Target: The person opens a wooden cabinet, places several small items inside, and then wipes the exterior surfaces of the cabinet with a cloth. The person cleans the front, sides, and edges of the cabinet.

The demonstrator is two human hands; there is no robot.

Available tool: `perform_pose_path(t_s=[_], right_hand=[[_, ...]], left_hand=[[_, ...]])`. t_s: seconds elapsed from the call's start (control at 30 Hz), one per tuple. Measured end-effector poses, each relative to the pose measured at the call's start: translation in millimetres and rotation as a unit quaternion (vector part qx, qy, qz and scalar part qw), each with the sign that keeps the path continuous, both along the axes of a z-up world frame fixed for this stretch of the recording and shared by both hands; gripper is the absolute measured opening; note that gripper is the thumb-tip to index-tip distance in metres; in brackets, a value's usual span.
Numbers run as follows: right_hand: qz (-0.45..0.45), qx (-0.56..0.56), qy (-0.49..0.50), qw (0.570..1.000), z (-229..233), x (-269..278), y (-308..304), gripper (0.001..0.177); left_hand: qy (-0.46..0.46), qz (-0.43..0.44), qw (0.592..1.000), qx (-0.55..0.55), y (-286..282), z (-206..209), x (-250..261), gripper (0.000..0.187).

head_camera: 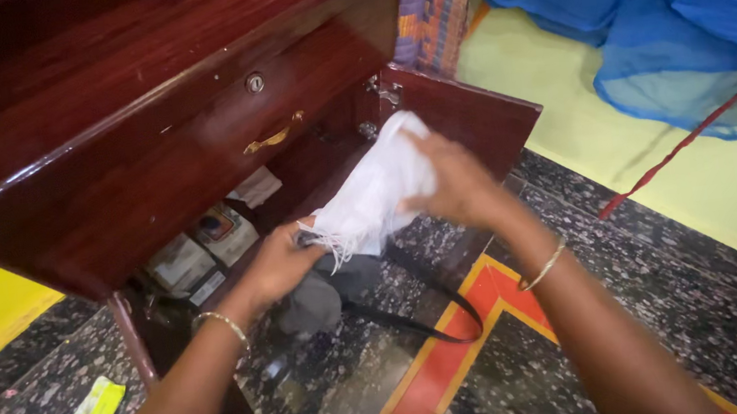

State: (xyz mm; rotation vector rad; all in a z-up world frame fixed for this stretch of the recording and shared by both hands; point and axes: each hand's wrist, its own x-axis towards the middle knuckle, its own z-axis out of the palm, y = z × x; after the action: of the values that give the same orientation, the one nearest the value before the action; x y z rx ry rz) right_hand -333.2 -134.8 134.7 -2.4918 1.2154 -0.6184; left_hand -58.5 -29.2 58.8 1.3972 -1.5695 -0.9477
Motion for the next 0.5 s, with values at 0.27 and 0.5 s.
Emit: perform_pose_path(t_s=[0.27,0.5], right_hand=[[0.038,0.077,-0.037,0.996,-81.5,48.6,-7.4,0.055],[0.012,0.388,-0.435,0.812,-50.3,44.8,-19.4,0.035]], left_hand=[[0.05,-0.082,0.995,-0.017,9.0,9.9,14.0,0.05],[-0.235,0.043,0.963,0.124,12.3,5.4,11.8,0.069]])
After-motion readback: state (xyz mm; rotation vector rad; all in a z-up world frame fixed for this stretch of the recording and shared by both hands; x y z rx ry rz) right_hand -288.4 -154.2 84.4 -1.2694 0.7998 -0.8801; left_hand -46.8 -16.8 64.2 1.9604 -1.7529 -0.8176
